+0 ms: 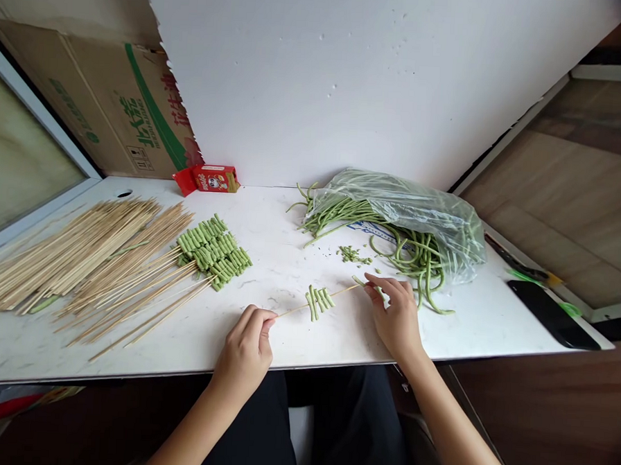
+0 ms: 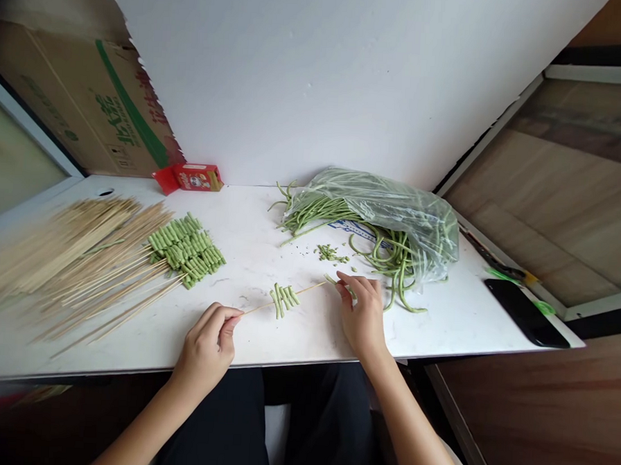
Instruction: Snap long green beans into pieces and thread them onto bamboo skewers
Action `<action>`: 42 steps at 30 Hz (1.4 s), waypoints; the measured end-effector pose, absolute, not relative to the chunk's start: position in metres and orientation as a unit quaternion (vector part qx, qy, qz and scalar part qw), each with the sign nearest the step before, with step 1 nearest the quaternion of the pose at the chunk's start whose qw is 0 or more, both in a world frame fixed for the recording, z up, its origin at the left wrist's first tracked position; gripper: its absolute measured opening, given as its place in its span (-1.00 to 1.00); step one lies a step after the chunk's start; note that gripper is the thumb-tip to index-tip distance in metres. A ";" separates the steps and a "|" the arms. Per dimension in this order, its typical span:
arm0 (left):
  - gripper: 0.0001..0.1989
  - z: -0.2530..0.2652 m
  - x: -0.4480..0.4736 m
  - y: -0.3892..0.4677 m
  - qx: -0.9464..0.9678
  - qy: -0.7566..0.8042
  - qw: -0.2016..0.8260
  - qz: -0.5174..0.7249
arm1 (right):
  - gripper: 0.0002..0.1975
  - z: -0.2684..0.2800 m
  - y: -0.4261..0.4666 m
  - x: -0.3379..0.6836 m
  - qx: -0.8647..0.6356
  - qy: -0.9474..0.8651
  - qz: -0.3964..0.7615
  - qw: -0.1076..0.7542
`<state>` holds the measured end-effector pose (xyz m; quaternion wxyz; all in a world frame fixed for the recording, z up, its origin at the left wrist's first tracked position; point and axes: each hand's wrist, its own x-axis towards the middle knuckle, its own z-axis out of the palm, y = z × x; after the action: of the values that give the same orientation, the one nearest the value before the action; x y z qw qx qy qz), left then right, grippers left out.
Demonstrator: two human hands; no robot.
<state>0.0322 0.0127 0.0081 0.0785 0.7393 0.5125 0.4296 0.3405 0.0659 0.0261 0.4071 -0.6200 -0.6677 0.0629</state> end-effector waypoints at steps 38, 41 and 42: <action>-0.83 0.009 0.032 0.012 0.739 0.523 0.078 0.418 | -0.59 0.037 0.056 0.313 -0.550 -0.405 0.484 0.547; -0.84 0.009 0.032 0.011 0.737 0.525 0.076 0.418 | -0.60 0.037 0.057 0.314 -0.547 -0.400 0.491 0.548; -0.84 0.009 0.032 0.011 0.737 0.525 0.075 0.419 | -0.60 0.037 0.057 0.314 -0.547 -0.399 0.492 0.548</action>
<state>0.0323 0.0115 0.0090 0.0754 0.7370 0.5247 0.4192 0.3140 0.0572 0.0367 0.5478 -0.5470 -0.3987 0.4917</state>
